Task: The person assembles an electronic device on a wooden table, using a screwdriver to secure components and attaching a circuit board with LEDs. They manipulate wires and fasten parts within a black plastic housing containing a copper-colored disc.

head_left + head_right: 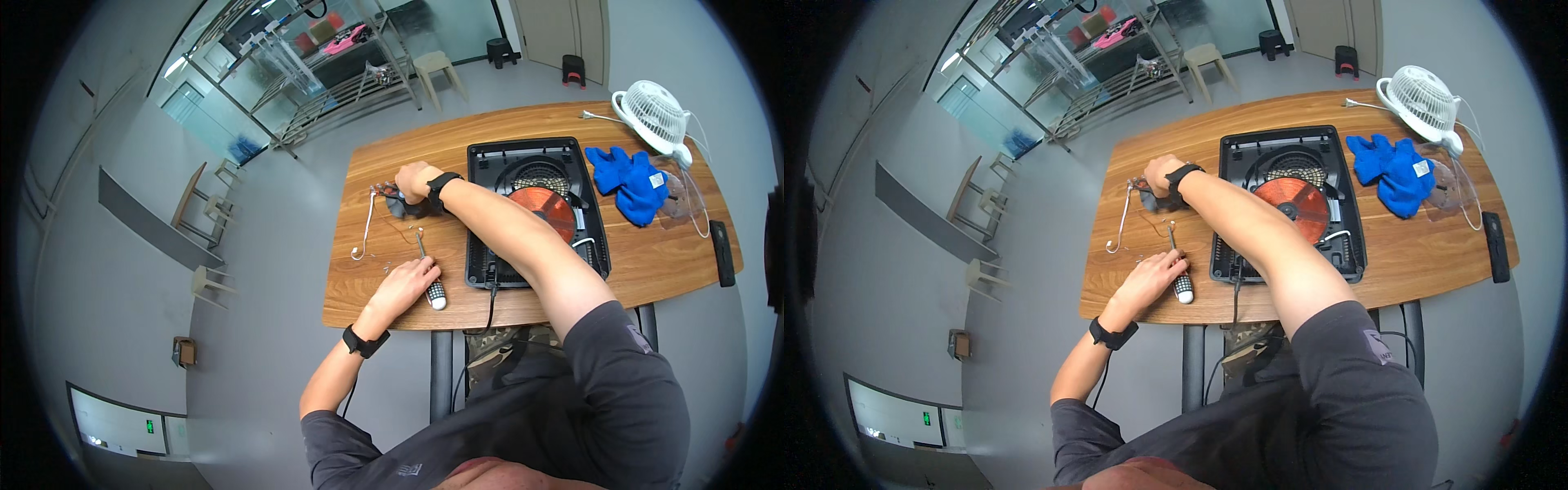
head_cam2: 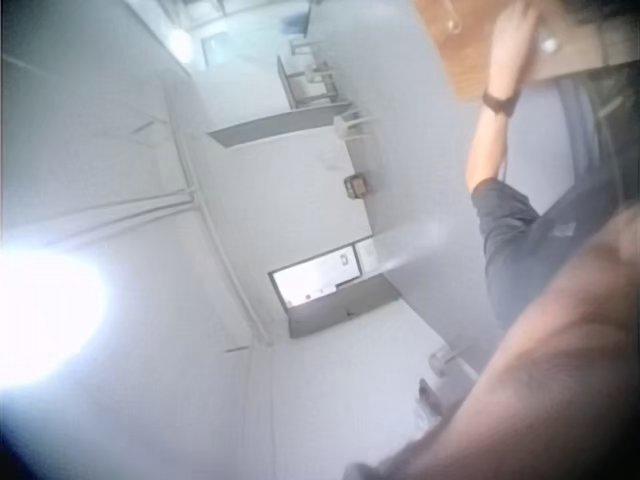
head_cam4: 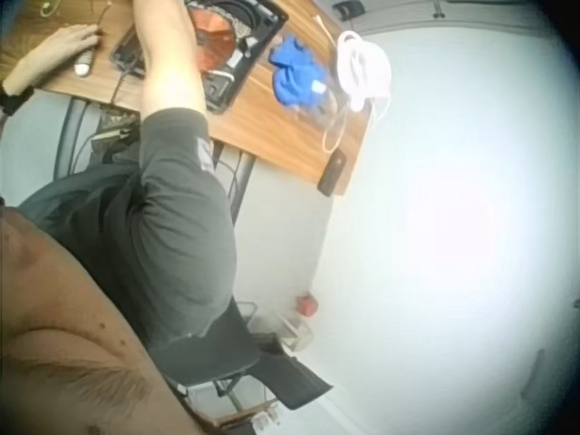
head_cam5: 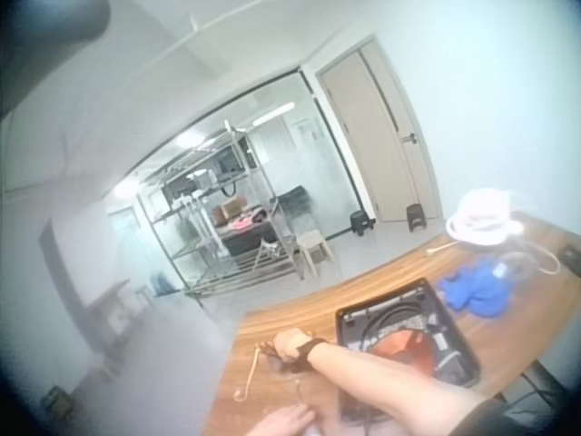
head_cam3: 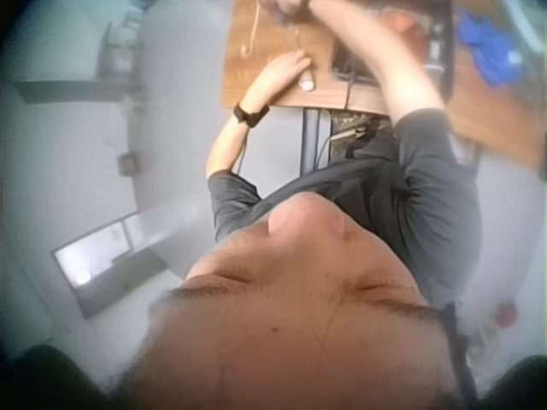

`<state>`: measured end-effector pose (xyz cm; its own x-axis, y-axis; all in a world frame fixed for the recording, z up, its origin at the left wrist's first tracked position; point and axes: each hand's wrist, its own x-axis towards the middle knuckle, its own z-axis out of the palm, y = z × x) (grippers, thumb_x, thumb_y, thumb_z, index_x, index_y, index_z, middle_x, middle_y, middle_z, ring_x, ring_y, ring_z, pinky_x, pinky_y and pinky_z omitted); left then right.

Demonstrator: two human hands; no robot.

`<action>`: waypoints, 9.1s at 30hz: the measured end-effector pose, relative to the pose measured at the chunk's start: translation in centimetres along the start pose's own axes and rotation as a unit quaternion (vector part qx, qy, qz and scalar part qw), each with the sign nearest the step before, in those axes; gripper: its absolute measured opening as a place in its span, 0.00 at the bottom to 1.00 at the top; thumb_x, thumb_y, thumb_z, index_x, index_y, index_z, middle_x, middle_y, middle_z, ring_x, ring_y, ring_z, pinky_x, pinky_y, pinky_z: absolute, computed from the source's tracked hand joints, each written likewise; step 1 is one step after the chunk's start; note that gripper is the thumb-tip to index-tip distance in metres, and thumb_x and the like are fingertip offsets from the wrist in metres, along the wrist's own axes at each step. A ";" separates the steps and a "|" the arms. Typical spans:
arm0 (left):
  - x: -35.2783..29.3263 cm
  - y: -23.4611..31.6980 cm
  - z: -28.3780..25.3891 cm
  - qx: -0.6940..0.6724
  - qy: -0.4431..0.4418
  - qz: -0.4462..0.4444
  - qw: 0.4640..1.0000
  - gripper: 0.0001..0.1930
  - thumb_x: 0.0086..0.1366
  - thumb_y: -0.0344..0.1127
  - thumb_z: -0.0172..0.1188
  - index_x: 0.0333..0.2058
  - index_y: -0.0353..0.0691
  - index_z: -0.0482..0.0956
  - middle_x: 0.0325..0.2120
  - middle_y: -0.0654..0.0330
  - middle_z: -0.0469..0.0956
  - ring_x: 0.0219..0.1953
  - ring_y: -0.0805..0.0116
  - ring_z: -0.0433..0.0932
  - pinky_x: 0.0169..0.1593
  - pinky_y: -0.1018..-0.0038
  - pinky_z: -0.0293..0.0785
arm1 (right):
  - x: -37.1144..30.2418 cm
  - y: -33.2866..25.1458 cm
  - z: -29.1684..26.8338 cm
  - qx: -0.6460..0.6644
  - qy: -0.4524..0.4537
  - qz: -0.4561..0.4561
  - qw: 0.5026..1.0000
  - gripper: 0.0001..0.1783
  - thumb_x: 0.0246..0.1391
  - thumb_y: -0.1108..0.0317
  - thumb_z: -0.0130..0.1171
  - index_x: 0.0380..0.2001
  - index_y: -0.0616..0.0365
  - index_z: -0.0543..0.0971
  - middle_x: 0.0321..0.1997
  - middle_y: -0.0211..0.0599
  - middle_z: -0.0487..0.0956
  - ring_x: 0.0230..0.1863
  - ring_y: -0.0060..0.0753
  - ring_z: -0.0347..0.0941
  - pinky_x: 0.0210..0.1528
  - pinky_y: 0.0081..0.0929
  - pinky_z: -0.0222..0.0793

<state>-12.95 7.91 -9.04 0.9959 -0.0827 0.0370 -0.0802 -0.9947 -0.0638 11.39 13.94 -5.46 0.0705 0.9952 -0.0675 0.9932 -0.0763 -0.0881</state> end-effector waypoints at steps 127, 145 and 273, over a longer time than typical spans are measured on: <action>24.6 -2.4 -1.4 -0.173 -0.012 -0.059 0.983 0.17 0.60 0.31 0.56 0.46 0.39 0.87 0.42 0.46 0.85 0.49 0.47 0.83 0.56 0.58 0.78 | -25.3 21.1 2.2 0.085 0.085 -0.018 0.993 0.17 0.49 0.65 0.73 0.38 0.64 0.80 0.38 0.51 0.81 0.45 0.57 0.77 0.48 0.44 0.73; 24.7 -2.4 -1.7 -0.197 -0.033 -0.067 0.978 0.16 0.59 0.31 0.57 0.45 0.37 0.87 0.44 0.46 0.85 0.49 0.47 0.83 0.55 0.58 0.79 | -28.9 25.0 -0.9 0.156 0.019 0.038 0.987 0.18 0.48 0.71 0.73 0.42 0.63 0.81 0.42 0.47 0.80 0.43 0.46 0.79 0.47 0.38 0.76; 14.2 2.0 -0.3 -0.077 0.063 -0.147 0.984 0.10 0.66 0.27 0.56 0.42 0.31 0.83 0.41 0.42 0.76 0.38 0.40 0.82 0.43 0.52 0.80 | -19.4 10.6 -0.3 0.041 -0.060 -0.072 0.995 0.26 0.61 0.63 0.54 0.63 0.44 0.77 0.67 0.47 0.67 0.58 0.56 0.76 0.61 0.47 0.72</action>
<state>1.03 4.74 -8.35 0.9648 0.2129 0.1546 0.1956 -0.9733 0.1199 20.56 -6.14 -4.77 -0.0891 0.9821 -0.1662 0.9809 0.0576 -0.1856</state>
